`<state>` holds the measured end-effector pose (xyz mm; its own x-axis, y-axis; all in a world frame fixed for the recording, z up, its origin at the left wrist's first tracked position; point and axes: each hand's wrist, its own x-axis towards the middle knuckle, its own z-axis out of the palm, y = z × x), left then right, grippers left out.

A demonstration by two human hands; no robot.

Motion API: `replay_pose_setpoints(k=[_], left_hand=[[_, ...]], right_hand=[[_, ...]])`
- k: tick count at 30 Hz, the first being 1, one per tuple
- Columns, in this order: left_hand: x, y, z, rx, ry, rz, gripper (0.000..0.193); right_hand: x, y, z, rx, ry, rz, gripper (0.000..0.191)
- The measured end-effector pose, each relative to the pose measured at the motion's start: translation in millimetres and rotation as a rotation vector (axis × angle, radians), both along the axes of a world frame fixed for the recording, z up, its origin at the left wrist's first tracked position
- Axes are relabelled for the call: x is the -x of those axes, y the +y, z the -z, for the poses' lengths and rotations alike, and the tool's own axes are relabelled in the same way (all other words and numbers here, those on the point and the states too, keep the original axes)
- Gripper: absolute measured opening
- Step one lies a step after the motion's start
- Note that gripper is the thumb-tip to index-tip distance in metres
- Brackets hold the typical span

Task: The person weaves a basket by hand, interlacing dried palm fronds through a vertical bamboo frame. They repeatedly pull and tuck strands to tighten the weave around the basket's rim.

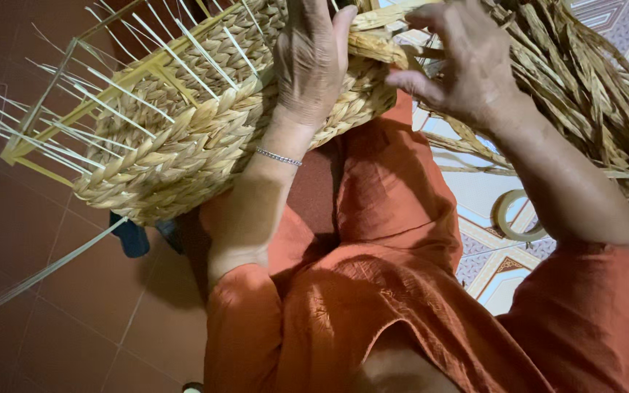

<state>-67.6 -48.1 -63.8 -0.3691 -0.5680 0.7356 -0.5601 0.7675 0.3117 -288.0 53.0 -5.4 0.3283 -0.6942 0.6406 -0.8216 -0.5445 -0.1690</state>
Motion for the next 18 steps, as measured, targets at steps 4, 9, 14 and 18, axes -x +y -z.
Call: replay_pose_setpoints(k=[4, 9, 14, 18], left_hand=[[5, -2, 5, 0.155, -0.116, 0.065, 0.044], [5, -10, 2, 0.039, -0.115, 0.119, 0.039], [-7, 7, -20, -0.016, -0.183, 0.171, 0.053], [-6, 29, -32, -0.096, -0.264, 0.230, 0.050]], right_hand=[[0, 17, 9, -0.282, -0.176, 0.032, 0.053], [17, 31, -7, -0.376, -0.224, -0.004, 0.028], [27, 34, -45, -0.172, 0.070, 0.122, 0.015], [14, 26, -60, 0.054, 0.381, 0.239, 0.027]])
